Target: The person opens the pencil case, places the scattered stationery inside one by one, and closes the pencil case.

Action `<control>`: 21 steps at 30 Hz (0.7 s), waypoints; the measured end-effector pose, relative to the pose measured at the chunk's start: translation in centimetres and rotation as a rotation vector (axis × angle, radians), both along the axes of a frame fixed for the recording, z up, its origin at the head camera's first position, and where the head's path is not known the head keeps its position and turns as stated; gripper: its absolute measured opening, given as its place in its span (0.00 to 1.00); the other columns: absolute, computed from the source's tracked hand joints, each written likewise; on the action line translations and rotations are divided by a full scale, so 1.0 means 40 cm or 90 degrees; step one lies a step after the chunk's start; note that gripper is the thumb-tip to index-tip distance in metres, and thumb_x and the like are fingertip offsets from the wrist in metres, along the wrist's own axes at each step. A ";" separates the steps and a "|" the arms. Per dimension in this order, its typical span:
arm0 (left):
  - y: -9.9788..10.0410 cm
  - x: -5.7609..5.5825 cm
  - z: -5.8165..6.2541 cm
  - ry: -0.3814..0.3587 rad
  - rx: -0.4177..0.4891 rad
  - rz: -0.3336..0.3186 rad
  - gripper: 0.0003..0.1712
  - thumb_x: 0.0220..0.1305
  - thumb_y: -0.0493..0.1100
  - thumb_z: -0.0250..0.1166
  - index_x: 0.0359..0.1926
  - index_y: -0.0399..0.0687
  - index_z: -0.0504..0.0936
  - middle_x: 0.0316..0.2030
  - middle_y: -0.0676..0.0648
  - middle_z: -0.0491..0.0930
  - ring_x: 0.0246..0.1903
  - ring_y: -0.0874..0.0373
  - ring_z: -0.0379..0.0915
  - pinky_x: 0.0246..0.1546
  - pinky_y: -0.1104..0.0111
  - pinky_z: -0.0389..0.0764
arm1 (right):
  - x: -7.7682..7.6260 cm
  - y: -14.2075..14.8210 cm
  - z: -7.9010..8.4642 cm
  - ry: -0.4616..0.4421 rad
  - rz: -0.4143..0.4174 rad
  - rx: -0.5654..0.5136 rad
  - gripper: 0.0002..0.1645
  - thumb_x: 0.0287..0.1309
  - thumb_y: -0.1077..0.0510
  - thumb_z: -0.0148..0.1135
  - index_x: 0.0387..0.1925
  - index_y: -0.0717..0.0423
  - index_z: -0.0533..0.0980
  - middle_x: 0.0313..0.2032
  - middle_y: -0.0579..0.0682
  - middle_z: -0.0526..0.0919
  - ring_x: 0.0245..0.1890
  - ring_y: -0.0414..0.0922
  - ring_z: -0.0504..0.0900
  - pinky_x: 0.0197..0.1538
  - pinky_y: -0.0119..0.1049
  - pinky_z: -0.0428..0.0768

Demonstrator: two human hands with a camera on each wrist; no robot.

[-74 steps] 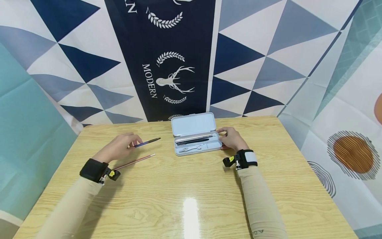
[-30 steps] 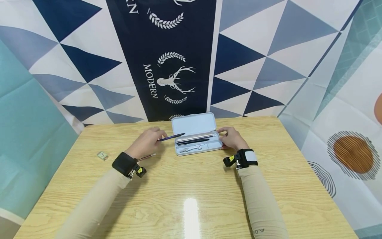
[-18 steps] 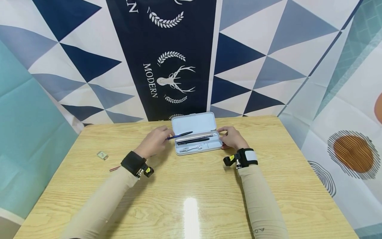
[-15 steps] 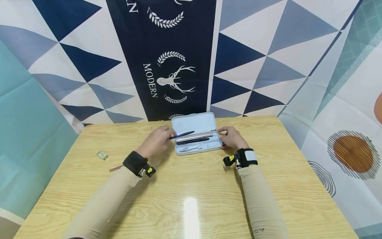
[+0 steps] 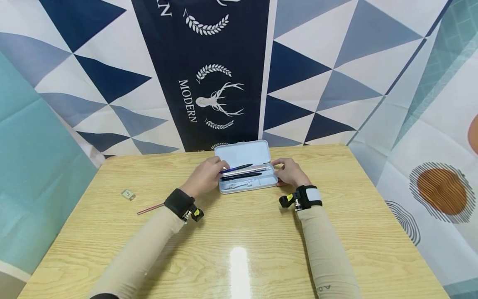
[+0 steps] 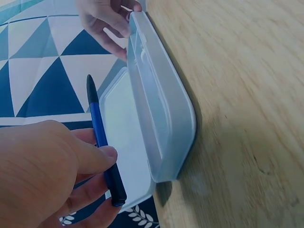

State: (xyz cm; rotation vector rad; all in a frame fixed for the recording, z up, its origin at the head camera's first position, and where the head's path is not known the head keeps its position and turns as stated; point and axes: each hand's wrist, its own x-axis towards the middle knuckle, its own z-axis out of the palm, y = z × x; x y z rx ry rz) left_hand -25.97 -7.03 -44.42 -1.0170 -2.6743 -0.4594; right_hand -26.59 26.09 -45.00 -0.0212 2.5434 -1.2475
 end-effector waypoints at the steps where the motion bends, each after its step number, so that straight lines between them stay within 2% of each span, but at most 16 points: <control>1: 0.004 0.000 0.002 -0.006 0.000 0.001 0.17 0.73 0.27 0.67 0.57 0.44 0.90 0.45 0.41 0.87 0.44 0.47 0.85 0.46 0.55 0.90 | 0.000 0.001 0.000 -0.001 0.000 -0.001 0.32 0.80 0.65 0.56 0.80 0.67 0.71 0.38 0.57 0.80 0.29 0.42 0.87 0.35 0.34 0.92; 2: 0.016 0.023 0.034 -0.019 -0.009 0.009 0.18 0.72 0.25 0.68 0.57 0.41 0.90 0.45 0.39 0.87 0.44 0.45 0.86 0.47 0.53 0.90 | 0.000 0.001 0.000 -0.001 0.000 -0.001 0.32 0.80 0.65 0.56 0.80 0.67 0.71 0.38 0.57 0.80 0.29 0.42 0.87 0.35 0.34 0.92; 8: 0.045 0.026 0.051 -0.013 -0.029 0.031 0.17 0.75 0.28 0.68 0.60 0.44 0.90 0.48 0.40 0.88 0.47 0.45 0.86 0.52 0.56 0.90 | -0.001 0.004 -0.002 -0.003 0.001 -0.004 0.32 0.80 0.65 0.56 0.80 0.67 0.71 0.39 0.57 0.79 0.29 0.42 0.87 0.35 0.34 0.91; 16: 0.088 0.018 0.038 -0.004 0.030 0.076 0.18 0.75 0.28 0.69 0.61 0.44 0.90 0.50 0.41 0.88 0.51 0.46 0.87 0.54 0.57 0.91 | -0.001 0.006 -0.001 -0.007 0.001 -0.011 0.33 0.79 0.65 0.56 0.81 0.67 0.70 0.39 0.57 0.80 0.29 0.42 0.87 0.35 0.34 0.92; 21: 0.106 0.020 0.027 -0.019 0.038 0.079 0.19 0.75 0.28 0.69 0.61 0.45 0.90 0.51 0.41 0.88 0.53 0.45 0.87 0.53 0.57 0.91 | 0.000 0.005 -0.002 -0.005 0.002 -0.009 0.32 0.80 0.65 0.56 0.81 0.66 0.70 0.39 0.58 0.80 0.30 0.42 0.87 0.35 0.34 0.91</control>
